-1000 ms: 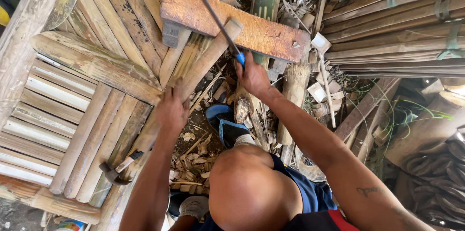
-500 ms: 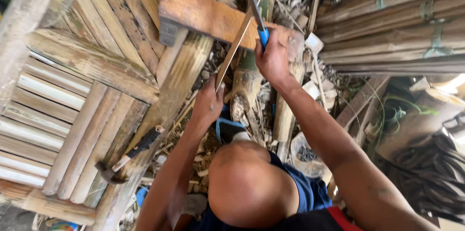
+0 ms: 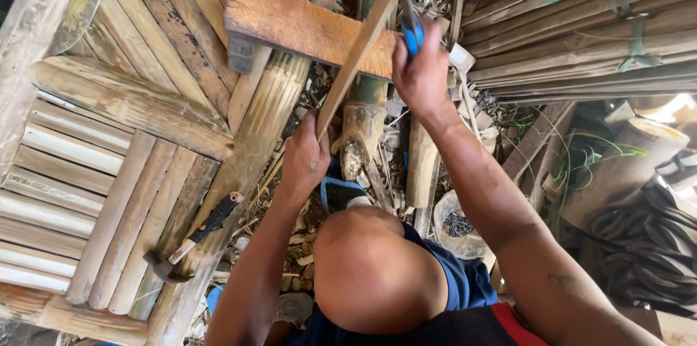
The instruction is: The person assembles a bamboo structure by placing bamboo slats into a frame and securing them with nails using a hammer. They repeatedly pick up slats, position them, and hammer nails to fasten them in place.
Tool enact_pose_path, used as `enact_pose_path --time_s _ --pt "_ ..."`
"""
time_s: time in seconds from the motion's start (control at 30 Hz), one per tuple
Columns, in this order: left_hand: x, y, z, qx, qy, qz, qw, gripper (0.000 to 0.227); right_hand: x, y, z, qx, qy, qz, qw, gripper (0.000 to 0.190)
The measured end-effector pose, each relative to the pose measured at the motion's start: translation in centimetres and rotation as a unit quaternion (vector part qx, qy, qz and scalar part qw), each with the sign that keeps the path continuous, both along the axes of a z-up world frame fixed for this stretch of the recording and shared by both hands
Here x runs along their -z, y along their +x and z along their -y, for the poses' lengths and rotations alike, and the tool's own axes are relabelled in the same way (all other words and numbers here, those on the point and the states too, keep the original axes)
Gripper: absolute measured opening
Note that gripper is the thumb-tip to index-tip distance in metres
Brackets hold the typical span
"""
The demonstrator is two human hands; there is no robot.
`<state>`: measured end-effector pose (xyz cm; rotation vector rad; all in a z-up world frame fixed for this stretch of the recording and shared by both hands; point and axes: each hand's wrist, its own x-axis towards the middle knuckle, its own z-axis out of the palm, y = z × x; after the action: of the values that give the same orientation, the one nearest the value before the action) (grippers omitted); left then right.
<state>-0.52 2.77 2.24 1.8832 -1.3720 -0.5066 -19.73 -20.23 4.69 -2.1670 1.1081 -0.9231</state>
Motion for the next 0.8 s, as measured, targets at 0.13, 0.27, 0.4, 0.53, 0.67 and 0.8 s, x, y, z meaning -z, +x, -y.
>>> enact_pose_path --time_s 0.13,0.27,0.4,0.53,0.67,0.8 --pt "2.5 -1.9 0.1 0.072 0.317 -0.073 0.943 0.035 1.9 0.5 -2.5 0.027 0.089 -0.189 0.978 0.034" --pt "1.0 -1.5 0.0 0.045 0.265 -0.078 0.96 0.032 0.7 0.8 -2.4 0.043 0.055 -0.207 0.976 0.035" --pt "-0.2 -0.1 1.0 -0.006 0.104 -0.048 0.993 0.031 0.1 -1.3 -1.0 0.068 -0.023 -0.065 0.995 0.036" --pt "1.5 -1.0 -0.2 0.053 0.15 -0.028 0.987 0.032 2.2 -0.9 -3.0 0.068 0.104 -0.121 0.985 0.042" --pt "3.4 -1.5 0.9 0.091 0.31 -0.076 0.943 0.033 1.9 -0.2 -1.7 0.042 0.153 -0.227 0.961 0.039" --pt "4.2 -0.7 0.6 0.039 0.257 -0.074 0.963 0.052 2.0 -1.3 -1.7 0.062 0.15 -0.198 0.967 0.038"
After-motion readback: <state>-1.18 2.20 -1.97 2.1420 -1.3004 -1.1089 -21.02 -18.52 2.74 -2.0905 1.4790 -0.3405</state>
